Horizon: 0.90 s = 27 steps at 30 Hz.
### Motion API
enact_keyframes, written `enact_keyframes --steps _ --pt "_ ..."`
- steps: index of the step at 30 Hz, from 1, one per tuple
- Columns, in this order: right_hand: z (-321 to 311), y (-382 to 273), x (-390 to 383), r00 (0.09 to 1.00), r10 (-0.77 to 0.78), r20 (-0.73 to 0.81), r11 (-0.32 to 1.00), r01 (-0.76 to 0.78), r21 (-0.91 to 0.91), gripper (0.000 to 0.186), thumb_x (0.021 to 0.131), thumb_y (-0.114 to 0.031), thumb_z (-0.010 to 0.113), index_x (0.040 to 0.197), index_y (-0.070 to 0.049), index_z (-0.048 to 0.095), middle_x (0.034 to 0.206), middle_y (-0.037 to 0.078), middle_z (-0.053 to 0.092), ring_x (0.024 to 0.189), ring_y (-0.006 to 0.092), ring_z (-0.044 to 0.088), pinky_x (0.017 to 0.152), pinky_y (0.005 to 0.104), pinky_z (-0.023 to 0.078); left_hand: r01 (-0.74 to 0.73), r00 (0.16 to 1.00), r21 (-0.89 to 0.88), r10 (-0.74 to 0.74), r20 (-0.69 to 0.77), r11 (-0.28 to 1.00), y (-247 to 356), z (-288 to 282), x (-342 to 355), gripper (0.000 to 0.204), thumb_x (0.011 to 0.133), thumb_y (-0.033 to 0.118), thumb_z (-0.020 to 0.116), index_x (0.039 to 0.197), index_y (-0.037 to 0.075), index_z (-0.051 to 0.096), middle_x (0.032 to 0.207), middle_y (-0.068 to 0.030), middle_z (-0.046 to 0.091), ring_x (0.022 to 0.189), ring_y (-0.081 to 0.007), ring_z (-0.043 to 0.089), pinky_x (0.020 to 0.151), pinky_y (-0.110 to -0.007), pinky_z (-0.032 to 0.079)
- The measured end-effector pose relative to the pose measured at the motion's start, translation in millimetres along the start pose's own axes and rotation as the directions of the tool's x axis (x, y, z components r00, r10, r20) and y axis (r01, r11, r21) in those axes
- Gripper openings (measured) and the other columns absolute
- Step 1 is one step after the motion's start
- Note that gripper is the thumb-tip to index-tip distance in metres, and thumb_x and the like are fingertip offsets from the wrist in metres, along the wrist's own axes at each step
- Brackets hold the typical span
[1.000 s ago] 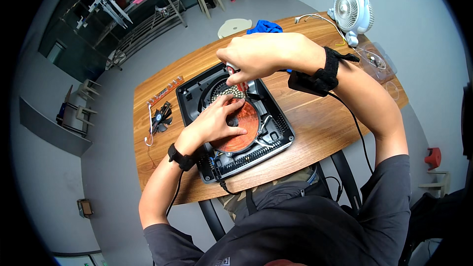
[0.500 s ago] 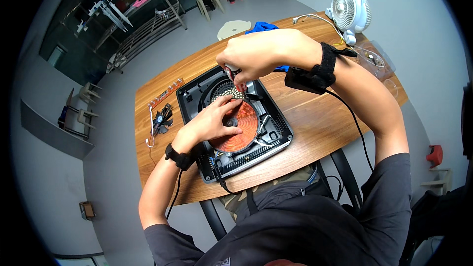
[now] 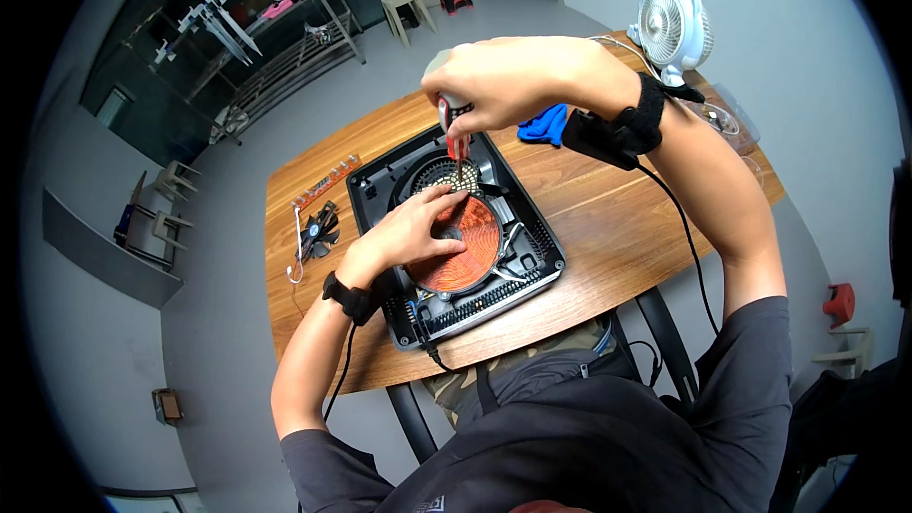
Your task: The person uses a screwdriver to remove screws from a black plastic housing containing a copper coil. They then wipe a small black fan with a blue cloth and place it back into the housing, followed by reattaching wires and securing the assembly with screws.
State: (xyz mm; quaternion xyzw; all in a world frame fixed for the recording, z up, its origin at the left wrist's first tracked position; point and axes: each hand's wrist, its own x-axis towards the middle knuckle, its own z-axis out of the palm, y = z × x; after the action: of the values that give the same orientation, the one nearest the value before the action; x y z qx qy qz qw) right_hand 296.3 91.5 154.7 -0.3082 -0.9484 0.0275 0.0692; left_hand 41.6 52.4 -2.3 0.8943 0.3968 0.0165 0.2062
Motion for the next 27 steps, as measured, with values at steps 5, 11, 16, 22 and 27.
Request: enact_keyframes --steps 5,11,16,22,27 --pt "-12 10 -21 0.996 0.085 0.024 0.996 -0.085 0.019 0.036 0.093 -0.032 0.075 0.110 -0.002 0.066 0.096 0.016 0.074 0.091 0.0372 0.072 0.078 0.0448 0.057 -0.052 0.999 0.010 0.052 -0.013 0.999 -8 -6 3 0.083 0.080 0.033 0.088 0.151 0.008 0.054 0.151 -0.0211 0.052 0.138 -0.0377 0.051 0.118 -0.043 0.043" --pt "-13 23 -47 0.990 0.138 -0.012 0.990 -0.137 0.030 0.038 0.092 -0.033 0.076 0.110 -0.001 0.070 0.095 0.018 0.076 0.094 0.0373 0.074 0.081 0.0454 0.058 -0.044 0.998 0.031 0.045 -0.042 0.999 -11 -4 2 0.084 0.078 0.032 0.089 0.150 0.007 0.055 0.146 -0.0209 0.056 0.133 -0.0383 0.056 0.115 -0.042 0.046" --pt "-5 37 -74 0.988 0.154 -0.028 0.988 -0.153 0.022 0.035 0.094 -0.031 0.077 0.106 0.000 0.067 0.085 0.016 0.074 0.079 0.0358 0.072 0.068 0.0438 0.055 0.027 0.999 -0.044 -0.029 -0.036 0.999 -12 -3 2 0.082 0.077 0.033 0.090 0.147 0.007 0.056 0.145 -0.0206 0.058 0.131 -0.0395 0.059 0.111 -0.045 0.050" --pt "9 44 -92 0.975 0.220 0.018 0.976 -0.220 0.011 0.034 0.091 -0.031 0.079 0.105 -0.001 0.068 0.087 0.018 0.074 0.084 0.0369 0.072 0.078 0.0463 0.055 0.081 0.997 0.002 -0.081 -0.008 0.997 -9 -4 3 0.077 0.080 0.037 0.088 0.144 0.008 0.058 0.145 -0.0183 0.058 0.131 -0.0387 0.060 0.109 -0.046 0.051" --pt "16 46 -98 0.972 0.235 -0.021 0.972 -0.235 0.023 0.035 0.091 -0.032 0.079 0.105 -0.001 0.069 0.086 0.018 0.074 0.083 0.0364 0.072 0.077 0.0465 0.054 0.085 0.996 0.030 -0.084 -0.015 0.996 -1 -7 0 0.072 0.082 0.037 0.087 0.142 0.010 0.060 0.145 -0.0168 0.059 0.130 -0.0380 0.060 0.108 -0.046 0.052"
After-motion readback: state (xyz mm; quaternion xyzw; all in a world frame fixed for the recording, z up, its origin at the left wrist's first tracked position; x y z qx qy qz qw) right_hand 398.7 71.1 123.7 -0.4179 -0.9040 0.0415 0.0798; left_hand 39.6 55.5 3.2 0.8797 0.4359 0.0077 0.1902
